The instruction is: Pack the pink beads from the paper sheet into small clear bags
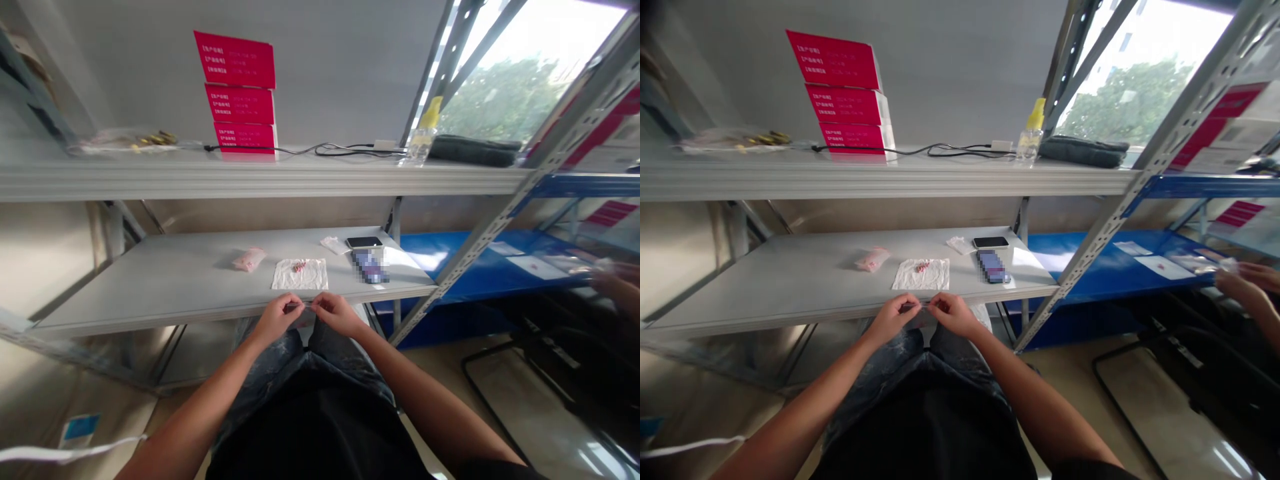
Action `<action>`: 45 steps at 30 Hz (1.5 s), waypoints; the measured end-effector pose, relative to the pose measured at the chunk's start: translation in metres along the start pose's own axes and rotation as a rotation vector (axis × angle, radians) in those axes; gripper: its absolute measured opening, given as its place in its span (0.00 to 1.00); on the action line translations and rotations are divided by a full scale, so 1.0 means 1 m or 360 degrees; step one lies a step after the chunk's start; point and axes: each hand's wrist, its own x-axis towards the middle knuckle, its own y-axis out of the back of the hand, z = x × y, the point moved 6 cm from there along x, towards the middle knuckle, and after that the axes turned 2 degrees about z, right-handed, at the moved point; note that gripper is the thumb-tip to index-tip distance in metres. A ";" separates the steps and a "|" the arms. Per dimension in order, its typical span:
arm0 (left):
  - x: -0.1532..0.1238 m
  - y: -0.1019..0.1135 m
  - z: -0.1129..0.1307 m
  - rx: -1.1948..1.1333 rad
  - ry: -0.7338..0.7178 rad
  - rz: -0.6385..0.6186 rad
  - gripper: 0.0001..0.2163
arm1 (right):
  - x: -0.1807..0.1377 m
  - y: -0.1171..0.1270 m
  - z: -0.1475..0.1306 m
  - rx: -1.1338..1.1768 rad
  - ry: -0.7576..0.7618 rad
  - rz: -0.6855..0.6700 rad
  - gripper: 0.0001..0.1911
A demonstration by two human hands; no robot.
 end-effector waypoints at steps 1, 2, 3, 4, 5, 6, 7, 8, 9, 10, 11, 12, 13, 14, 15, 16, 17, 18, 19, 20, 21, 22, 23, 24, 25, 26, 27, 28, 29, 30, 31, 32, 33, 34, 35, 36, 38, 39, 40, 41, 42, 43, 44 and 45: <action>0.001 0.000 -0.001 -0.0005 -0.0009 -0.0013 0.09 | 0.001 0.001 0.001 0.0057 -0.0016 0.0003 0.11; 0.001 0.001 -0.001 -0.0007 -0.0019 -0.0026 0.08 | 0.002 0.003 0.002 0.0122 -0.0040 0.0005 0.12; 0.002 0.001 -0.002 -0.0004 -0.0029 -0.0036 0.08 | 0.003 0.004 0.003 0.0192 -0.0074 0.0015 0.13; 0.003 0.002 -0.002 0.0002 -0.0037 -0.0045 0.08 | 0.004 0.006 0.006 0.0267 -0.0119 0.0029 0.14; 0.003 0.002 -0.002 0.0012 -0.0040 -0.0053 0.08 | 0.005 0.007 0.009 0.0343 -0.0173 0.0052 0.15; 0.004 0.002 -0.003 0.0021 -0.0037 -0.0057 0.09 | 0.007 0.009 0.013 0.0417 -0.0230 0.0082 0.15; 0.005 0.003 -0.003 0.0027 -0.0028 -0.0057 0.09 | 0.007 0.010 0.016 0.0485 -0.0282 0.0118 0.16; 0.005 0.003 -0.004 0.0026 -0.0018 -0.0057 0.09 | 0.008 0.011 0.019 0.0542 -0.0323 0.0151 0.17; 0.006 0.002 -0.005 0.0017 -0.0007 -0.0058 0.10 | 0.009 0.011 0.022 0.0580 -0.0348 0.0173 0.17; 0.007 0.002 -0.006 0.0004 0.0004 -0.0060 0.10 | 0.009 0.011 0.023 0.0602 -0.0358 0.0186 0.17; 0.007 0.001 -0.008 -0.0007 0.0012 -0.0063 0.10 | 0.009 0.011 0.024 0.0614 -0.0358 0.0198 0.17; 0.008 0.000 -0.009 -0.0011 0.0016 -0.0067 0.10 | 0.010 0.011 0.024 0.0624 -0.0359 0.0213 0.17; 0.008 0.000 -0.010 -0.0008 0.0016 -0.0068 0.10 | 0.010 0.011 0.025 0.0635 -0.0364 0.0235 0.16; 0.008 -0.001 -0.011 0.0004 0.0012 -0.0068 0.10 | 0.010 0.011 0.025 0.0649 -0.0377 0.0262 0.16; 0.008 -0.002 -0.012 0.0023 0.0004 -0.0063 0.10 | 0.010 0.011 0.025 0.0658 -0.0396 0.0291 0.16; 0.009 -0.002 -0.012 0.0044 -0.0007 -0.0057 0.10 | 0.011 0.011 0.025 0.0659 -0.0420 0.0314 0.16; 0.009 -0.003 -0.011 0.0063 -0.0013 -0.0054 0.10 | 0.011 0.011 0.025 0.0650 -0.0444 0.0333 0.16; 0.009 -0.003 -0.011 0.0078 -0.0010 -0.0056 0.10 | 0.012 0.010 0.026 0.0636 -0.0465 0.0350 0.16; 0.010 -0.004 -0.010 0.0092 0.0001 -0.0060 0.10 | 0.012 0.010 0.026 0.0618 -0.0482 0.0368 0.16; 0.011 -0.004 -0.010 0.0103 0.0020 -0.0066 0.10 | 0.013 0.010 0.026 0.0596 -0.0495 0.0382 0.16; 0.012 -0.004 -0.010 0.0111 0.0042 -0.0075 0.10 | 0.013 0.009 0.027 0.0574 -0.0503 0.0394 0.16; 0.012 -0.004 -0.010 0.0113 0.0064 -0.0085 0.10 | 0.013 0.009 0.027 0.0554 -0.0507 0.0403 0.16; 0.013 -0.003 -0.010 0.0111 0.0081 -0.0095 0.10 | 0.013 0.009 0.028 0.0537 -0.0510 0.0408 0.15; 0.013 -0.003 -0.011 0.0102 0.0094 -0.0106 0.10 | 0.013 0.009 0.029 0.0524 -0.0511 0.0412 0.15; 0.013 -0.002 -0.011 0.0087 0.0100 -0.0120 0.10 | 0.013 0.009 0.029 0.0516 -0.0512 0.0412 0.15; 0.013 -0.002 -0.012 0.0068 0.0099 -0.0134 0.11 | 0.013 0.009 0.030 0.0515 -0.0512 0.0409 0.15; 0.012 -0.002 -0.013 0.0046 0.0087 -0.0138 0.11 | 0.013 0.008 0.031 0.0520 -0.0511 0.0406 0.15; 0.011 -0.002 -0.013 0.0022 0.0066 -0.0134 0.10 | 0.013 0.008 0.032 0.0529 -0.0508 0.0396 0.15; 0.010 -0.002 -0.013 0.0002 0.0044 -0.0123 0.10 | 0.012 0.007 0.033 0.0541 -0.0496 0.0384 0.15; 0.009 -0.003 -0.013 -0.0014 0.0027 -0.0106 0.10 | 0.012 0.006 0.033 0.0551 -0.0477 0.0373 0.16; 0.008 -0.003 -0.012 -0.0023 0.0017 -0.0087 0.10 | 0.011 0.005 0.032 0.0550 -0.0446 0.0368 0.17; 0.008 -0.003 -0.012 -0.0029 0.0017 -0.0070 0.10 | 0.011 0.004 0.031 0.0529 -0.0403 0.0361 0.18; 0.007 -0.004 -0.011 -0.0029 0.0020 -0.0057 0.10 | 0.009 0.001 0.028 0.0489 -0.0351 0.0339 0.19; 0.007 -0.004 -0.011 -0.0026 0.0024 -0.0058 0.10 | 0.008 -0.003 0.025 0.0435 -0.0295 0.0294 0.19; 0.007 -0.005 -0.010 -0.0024 0.0027 -0.0066 0.11 | 0.007 -0.008 0.022 0.0377 -0.0241 0.0227 0.19; 0.007 -0.006 -0.009 -0.0023 0.0028 -0.0078 0.11 | 0.005 -0.014 0.018 0.0325 -0.0198 0.0158 0.20; 0.007 -0.006 -0.008 -0.0010 0.0029 -0.0095 0.11 | 0.000 -0.024 0.013 0.0263 -0.0159 0.0073 0.21; 0.007 -0.005 -0.008 0.0001 0.0031 -0.0095 0.11 | -0.002 -0.026 0.012 0.0252 -0.0159 0.0071 0.21; 0.006 -0.004 -0.008 0.0010 0.0031 -0.0091 0.11 | -0.003 -0.027 0.010 0.0243 -0.0163 0.0088 0.22; 0.006 -0.004 -0.008 0.0019 0.0029 -0.0086 0.11 | -0.004 -0.027 0.009 0.0233 -0.0164 0.0106 0.21; 0.006 -0.004 -0.008 0.0028 0.0025 -0.0088 0.11 | -0.005 -0.026 0.008 0.0220 -0.0159 0.0115 0.21; 0.005 -0.004 -0.008 0.0035 0.0021 -0.0091 0.11 | -0.005 -0.025 0.006 0.0203 -0.0148 0.0117 0.21; 0.005 -0.005 -0.008 0.0039 0.0018 -0.0095 0.12 | -0.005 -0.023 0.005 0.0179 -0.0134 0.0120 0.20; 0.004 -0.005 -0.008 0.0041 0.0016 -0.0094 0.12 | -0.005 -0.020 0.004 0.0146 -0.0121 0.0128 0.20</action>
